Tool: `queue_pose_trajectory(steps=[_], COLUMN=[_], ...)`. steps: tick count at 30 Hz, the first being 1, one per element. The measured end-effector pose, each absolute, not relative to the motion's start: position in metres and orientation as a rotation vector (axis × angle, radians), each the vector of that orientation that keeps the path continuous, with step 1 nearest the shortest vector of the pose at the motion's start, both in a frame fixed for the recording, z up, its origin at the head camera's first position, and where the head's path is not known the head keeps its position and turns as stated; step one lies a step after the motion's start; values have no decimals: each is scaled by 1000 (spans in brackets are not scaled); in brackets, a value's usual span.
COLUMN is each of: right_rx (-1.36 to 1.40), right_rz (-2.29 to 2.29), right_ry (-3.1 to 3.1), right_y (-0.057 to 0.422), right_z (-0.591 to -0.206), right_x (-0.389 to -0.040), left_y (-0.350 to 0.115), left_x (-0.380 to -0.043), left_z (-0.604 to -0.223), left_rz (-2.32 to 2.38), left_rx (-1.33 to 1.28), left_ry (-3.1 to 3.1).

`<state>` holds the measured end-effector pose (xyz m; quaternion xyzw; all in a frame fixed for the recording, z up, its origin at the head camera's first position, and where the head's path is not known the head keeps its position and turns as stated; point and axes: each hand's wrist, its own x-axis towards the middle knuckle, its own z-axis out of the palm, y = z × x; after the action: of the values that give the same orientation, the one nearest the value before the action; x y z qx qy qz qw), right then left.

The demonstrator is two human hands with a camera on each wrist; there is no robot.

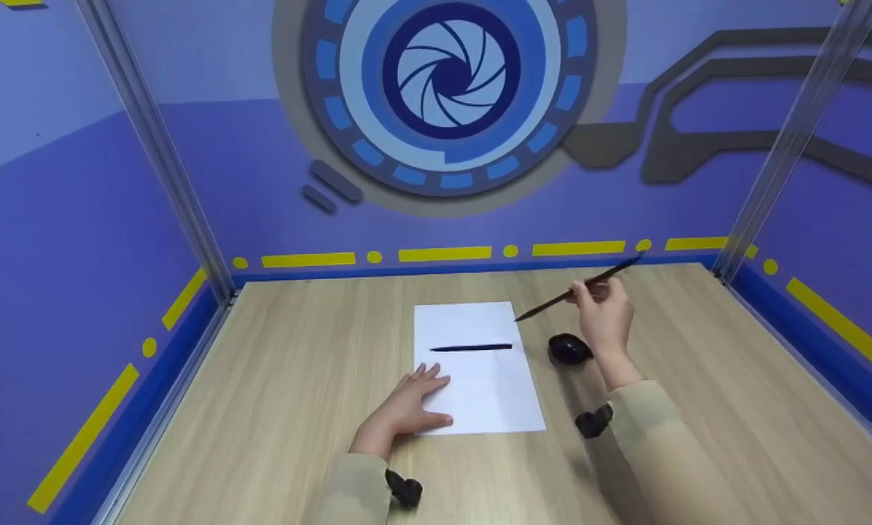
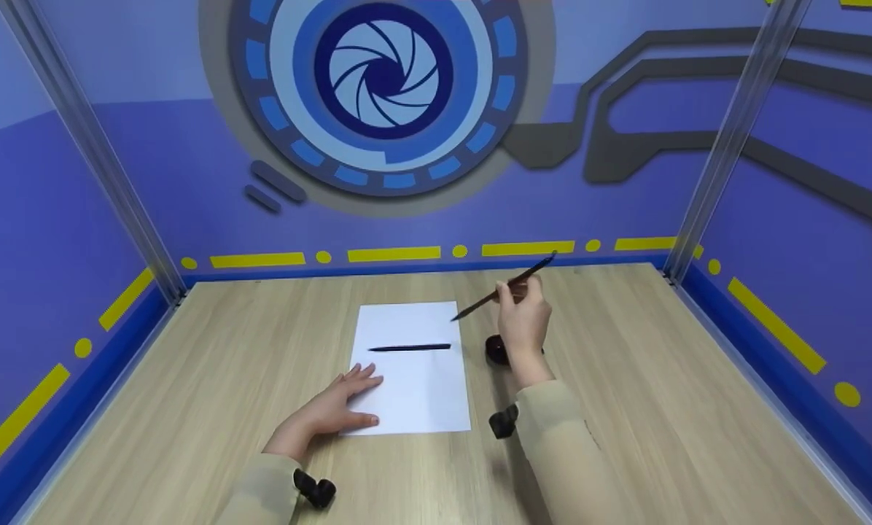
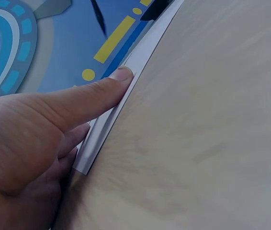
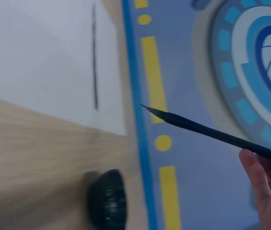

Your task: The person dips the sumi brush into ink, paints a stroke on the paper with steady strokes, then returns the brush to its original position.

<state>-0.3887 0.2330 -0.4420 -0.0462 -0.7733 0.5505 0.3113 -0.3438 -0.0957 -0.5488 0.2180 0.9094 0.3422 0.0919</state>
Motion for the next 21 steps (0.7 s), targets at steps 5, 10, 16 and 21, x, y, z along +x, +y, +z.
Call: queue_pose_trajectory(steps=[5,10,16,21], right_rx=[-12,22,97,165], right_rz=[1568,1589,1536,1465], right_ry=[-1861,-1790,-1751,-1758], right_y=[236,242,255,266], right_z=[-422,-412,-410,-411], right_x=[-380,-370,-361,-353], left_y=[-96,-96,-95,-96], left_x=[-344,-343,-342,-343], left_z=[-550,-551,-550,-550], left_rz=[1016,1011,1008,1016], left_rx=[641,626,612,613], left_ry=[2706,2708,2708,2705])
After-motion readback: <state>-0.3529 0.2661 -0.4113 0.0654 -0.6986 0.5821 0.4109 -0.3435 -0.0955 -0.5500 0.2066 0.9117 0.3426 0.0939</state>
